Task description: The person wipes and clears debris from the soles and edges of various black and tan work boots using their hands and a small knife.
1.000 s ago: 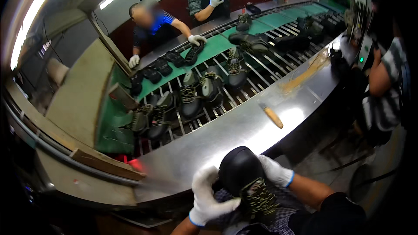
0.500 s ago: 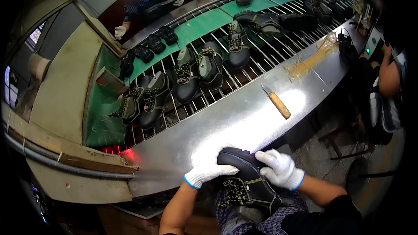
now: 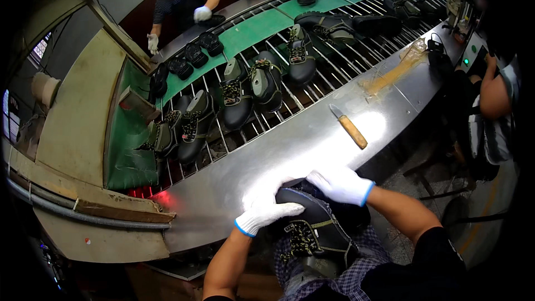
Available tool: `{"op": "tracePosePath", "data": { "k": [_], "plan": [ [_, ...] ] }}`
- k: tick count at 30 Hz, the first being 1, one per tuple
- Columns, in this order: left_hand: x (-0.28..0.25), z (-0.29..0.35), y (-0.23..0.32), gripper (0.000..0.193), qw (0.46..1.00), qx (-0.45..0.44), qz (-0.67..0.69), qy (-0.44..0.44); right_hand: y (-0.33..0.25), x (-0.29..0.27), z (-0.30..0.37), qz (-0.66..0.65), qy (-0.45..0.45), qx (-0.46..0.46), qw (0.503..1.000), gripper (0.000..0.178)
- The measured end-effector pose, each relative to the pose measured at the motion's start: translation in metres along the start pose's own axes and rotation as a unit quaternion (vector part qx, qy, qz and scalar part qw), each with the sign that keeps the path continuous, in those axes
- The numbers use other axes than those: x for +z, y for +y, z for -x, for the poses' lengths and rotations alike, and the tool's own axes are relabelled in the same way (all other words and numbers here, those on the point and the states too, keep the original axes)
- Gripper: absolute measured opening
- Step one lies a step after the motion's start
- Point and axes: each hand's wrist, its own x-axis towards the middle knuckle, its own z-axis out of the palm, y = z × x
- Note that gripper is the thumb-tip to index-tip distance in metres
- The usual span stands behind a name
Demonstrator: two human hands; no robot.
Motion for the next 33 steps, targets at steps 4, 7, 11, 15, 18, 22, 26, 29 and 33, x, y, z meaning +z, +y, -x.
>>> {"op": "tracePosePath", "data": {
  "k": [4,7,11,15,18,22,26,29,33],
  "plan": [
    [0.001,0.008,0.003,0.071,1.0,-0.015,0.021,0.015,-0.033,-0.018,0.008,-0.041,-0.053,0.076,0.995,0.044],
    [0.001,0.01,0.004,0.066,0.999,0.015,-0.026,0.022,-0.076,-0.035,0.057,0.026,0.003,0.088,0.996,0.041],
    [-0.003,0.01,0.032,0.054,0.979,0.027,-0.204,0.008,-0.07,-0.003,0.103,-0.045,0.117,0.051,0.991,0.067],
    [0.036,-0.008,0.056,0.016,0.893,0.145,-0.424,0.038,-0.092,0.023,0.102,0.056,0.158,0.033,0.985,0.087],
    [0.039,-0.007,0.051,0.021,0.884,0.184,-0.422,0.085,-0.045,0.021,0.092,0.06,0.152,-0.063,0.985,0.07],
    [0.044,-0.008,0.059,0.028,0.875,0.122,-0.458,0.102,-0.047,0.001,0.074,0.062,0.08,-0.045,0.994,0.065],
    [0.042,-0.007,0.053,0.031,0.876,0.131,-0.452,0.106,-0.073,-0.014,0.088,0.086,-0.041,-0.018,0.995,0.076],
    [0.04,-0.007,0.057,0.03,0.882,0.151,-0.434,0.1,-0.073,-0.024,0.097,0.117,-0.09,-0.069,0.987,0.08],
    [0.037,-0.002,0.052,0.029,0.89,0.146,-0.425,0.081,-0.07,-0.024,0.099,0.117,-0.081,-0.103,0.985,0.075]
  ]
}}
